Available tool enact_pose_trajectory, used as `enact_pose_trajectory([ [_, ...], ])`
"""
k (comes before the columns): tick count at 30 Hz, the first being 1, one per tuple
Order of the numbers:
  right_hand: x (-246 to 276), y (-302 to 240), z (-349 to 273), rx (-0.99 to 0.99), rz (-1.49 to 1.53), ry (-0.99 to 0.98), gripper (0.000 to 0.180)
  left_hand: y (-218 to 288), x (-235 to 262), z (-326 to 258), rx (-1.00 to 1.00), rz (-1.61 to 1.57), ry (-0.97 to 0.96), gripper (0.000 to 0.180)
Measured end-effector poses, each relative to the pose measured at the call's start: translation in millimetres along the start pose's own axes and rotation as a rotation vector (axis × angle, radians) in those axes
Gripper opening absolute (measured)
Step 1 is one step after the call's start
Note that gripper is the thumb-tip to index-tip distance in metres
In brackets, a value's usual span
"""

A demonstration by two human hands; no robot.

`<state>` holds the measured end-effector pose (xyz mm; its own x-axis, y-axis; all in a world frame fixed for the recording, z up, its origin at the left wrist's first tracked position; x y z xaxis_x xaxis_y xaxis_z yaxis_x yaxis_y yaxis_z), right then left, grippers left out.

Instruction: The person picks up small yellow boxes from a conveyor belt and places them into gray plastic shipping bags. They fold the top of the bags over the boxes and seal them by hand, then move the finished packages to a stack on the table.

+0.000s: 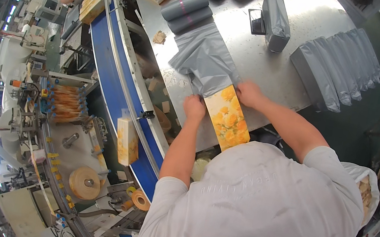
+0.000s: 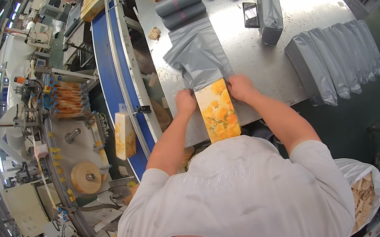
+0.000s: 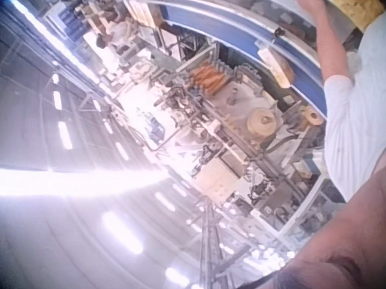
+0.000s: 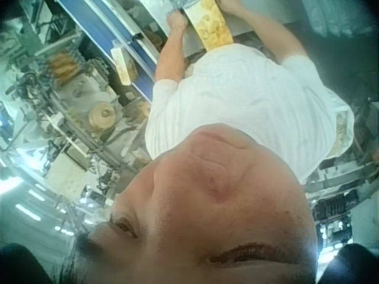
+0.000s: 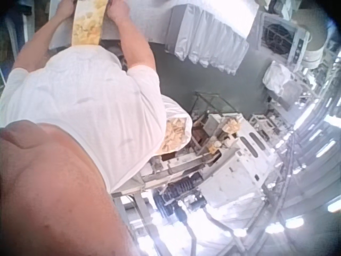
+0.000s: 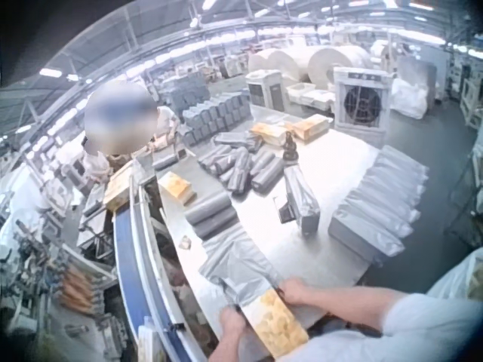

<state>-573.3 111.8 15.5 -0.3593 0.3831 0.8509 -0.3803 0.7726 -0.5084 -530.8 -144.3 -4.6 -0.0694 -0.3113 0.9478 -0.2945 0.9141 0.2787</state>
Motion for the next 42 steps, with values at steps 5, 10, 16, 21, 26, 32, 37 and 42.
enact_pose_trajectory([
  [5, -46.2, -7.2, -114.3, 0.115, -0.058, -0.55, 0.024, 3.7, -58.2, -110.9, -0.349, 0.004, -0.694, 0.027],
  [10, -38.4, 19.3, -131.2, -0.117, 0.388, -0.2, 0.02, -23.5, -46.0, -124.6, 0.083, -0.568, -0.507, 0.025],
  [16, -12.0, -63.5, -106.2, 0.158, -0.298, -0.611, 0.017, -30.0, -40.3, -122.6, -0.076, -0.397, -0.368, 0.022],
  [21, -37.9, -118.4, -81.6, 0.383, -0.013, 0.024, 0.025, -47.9, -61.0, -150.0, 0.316, -0.971, -0.467, 0.011],
  [26, -64.0, -150.1, -75.0, 0.44, 0.124, -0.027, 0.028, -47.0, -65.8, -144.8, 0.247, -1.02, -0.384, 0.011],
  [32, -81.2, -136.1, -71.0, 0.426, 0.196, -0.059, 0.016, -32.5, -60.5, -146.7, 0.186, -1.024, -0.449, 0.014],
  [37, -68.7, -35.7, -156.9, 0.08, 0.518, -0.075, 0.011, -39.8, -77.2, -149.6, 0.194, -0.91, -0.514, 0.017],
  [42, -72.2, 85.0, -293.3, -0.455, 0.617, -0.053, 0.014, 3.2, -80.9, -148.3, 0.149, -1.062, -0.695, 0.05],
])
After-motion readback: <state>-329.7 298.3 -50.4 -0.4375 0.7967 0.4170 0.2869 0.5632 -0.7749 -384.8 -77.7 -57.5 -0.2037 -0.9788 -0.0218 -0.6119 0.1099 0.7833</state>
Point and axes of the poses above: each hand's wrist, its own z-axis towards the middle knuckle, its own x-axis out of the back of the hand, y = z × x, the point moved 8 cm from there along z, towards the middle knuckle, and after that the axes turned 10 degrees about x, right-handed, at the moved point
